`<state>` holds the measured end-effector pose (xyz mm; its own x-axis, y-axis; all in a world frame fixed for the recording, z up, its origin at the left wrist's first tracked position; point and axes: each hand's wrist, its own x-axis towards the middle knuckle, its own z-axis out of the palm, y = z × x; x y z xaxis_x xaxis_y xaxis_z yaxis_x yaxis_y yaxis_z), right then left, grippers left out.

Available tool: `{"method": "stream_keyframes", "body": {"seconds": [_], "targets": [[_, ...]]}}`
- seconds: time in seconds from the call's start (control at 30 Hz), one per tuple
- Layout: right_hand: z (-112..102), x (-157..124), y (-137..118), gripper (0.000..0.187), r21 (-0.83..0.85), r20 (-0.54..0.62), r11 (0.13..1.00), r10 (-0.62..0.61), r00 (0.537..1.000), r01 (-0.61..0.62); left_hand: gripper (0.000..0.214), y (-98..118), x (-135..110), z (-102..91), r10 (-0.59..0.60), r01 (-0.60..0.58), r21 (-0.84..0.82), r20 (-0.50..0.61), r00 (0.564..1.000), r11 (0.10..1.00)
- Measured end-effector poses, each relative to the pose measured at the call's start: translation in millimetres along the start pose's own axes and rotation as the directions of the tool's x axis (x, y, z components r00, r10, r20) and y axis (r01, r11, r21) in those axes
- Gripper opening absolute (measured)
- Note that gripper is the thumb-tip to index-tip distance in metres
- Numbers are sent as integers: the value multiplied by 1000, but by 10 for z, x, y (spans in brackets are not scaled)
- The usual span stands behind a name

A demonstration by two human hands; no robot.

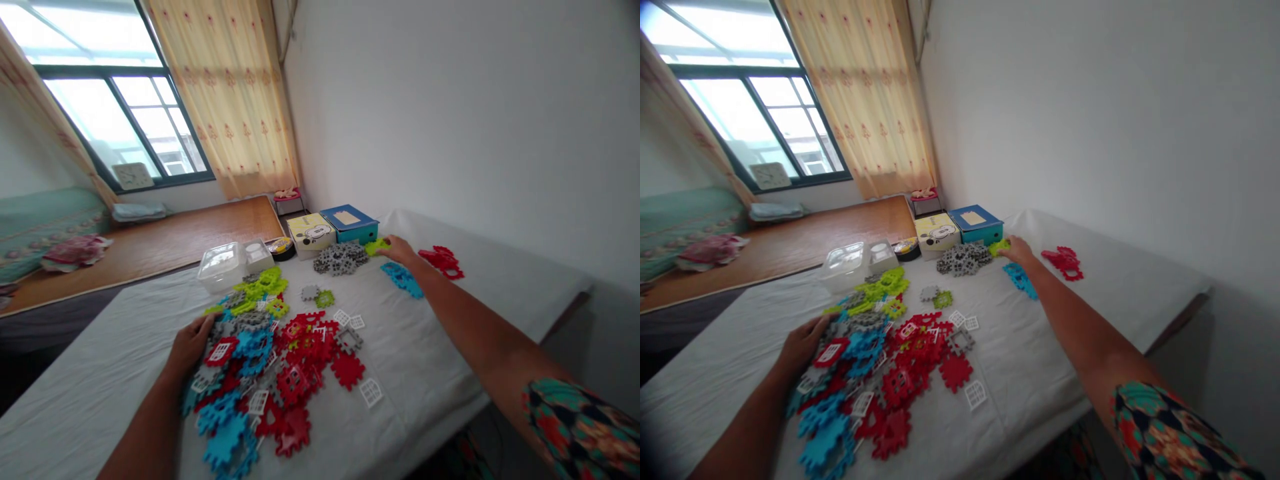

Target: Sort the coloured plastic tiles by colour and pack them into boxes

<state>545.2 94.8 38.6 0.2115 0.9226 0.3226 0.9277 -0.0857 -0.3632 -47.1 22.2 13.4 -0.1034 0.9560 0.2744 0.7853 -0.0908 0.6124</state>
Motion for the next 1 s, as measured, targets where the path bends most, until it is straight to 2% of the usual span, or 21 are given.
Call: {"method": "stream_keyframes", "body": {"seconds": [0.07, 0.13, 0.3, 0.4, 0.53, 0.63, 0.7, 0.77, 0.87, 0.93, 1.0], "targets": [[-41, 129, 126, 58, -126, 2, 992, 13, 1000, -12, 47, -22, 7, 3, 6, -6, -6, -2, 1000, 1000], [-39, 198, 160, 56, -189, 20, 982, -28, 999, 31, 48, -44, 13, 10, 5, -5, -15, -3, 1000, 1000], [100, 206, 65, 50, -189, 131, 950, -225, 965, 248, 53, -36, -1, 19, -5, 5, -25, 3, 1000, 1000], [162, 186, 71, 48, -221, 203, 921, -280, 938, 322, 54, -10, -10, 15, -7, 7, -33, 8, 1000, 999], [152, 205, 221, 47, -320, 271, 878, -276, 922, 357, 53, 1, -11, 16, -8, 8, -31, 7, 1000, 999], [109, 259, 319, 51, -335, 264, 875, -269, 926, 349, 50, 5, -17, 26, -2, 2, -35, -2, 1000, 999], [72, 293, 289, 52, -329, 235, 878, -280, 931, 348, 49, 11, -24, 34, 2, -2, -39, -5, 1000, 999], [36, 287, 133, 49, -322, 178, 886, -291, 940, 335, 50, 13, -29, 42, 0, -1, -40, -5, 1000, 999], [31, 119, -331, 40, -234, 124, 894, -362, 924, 381, 52, 6, -29, 55, -1, 1, -40, -1, 1000, 999], [97, -106, -710, 33, -41, 203, 868, -478, 855, 495, 52, -3, -27, 63, 1, -1, -40, 0, 1000, 999], [213, -374, -1046, 34, 203, 333, 805, -593, 733, 558, 51, -9, -26, 68, 7, -7, -42, -2, 1000, 999]]}}
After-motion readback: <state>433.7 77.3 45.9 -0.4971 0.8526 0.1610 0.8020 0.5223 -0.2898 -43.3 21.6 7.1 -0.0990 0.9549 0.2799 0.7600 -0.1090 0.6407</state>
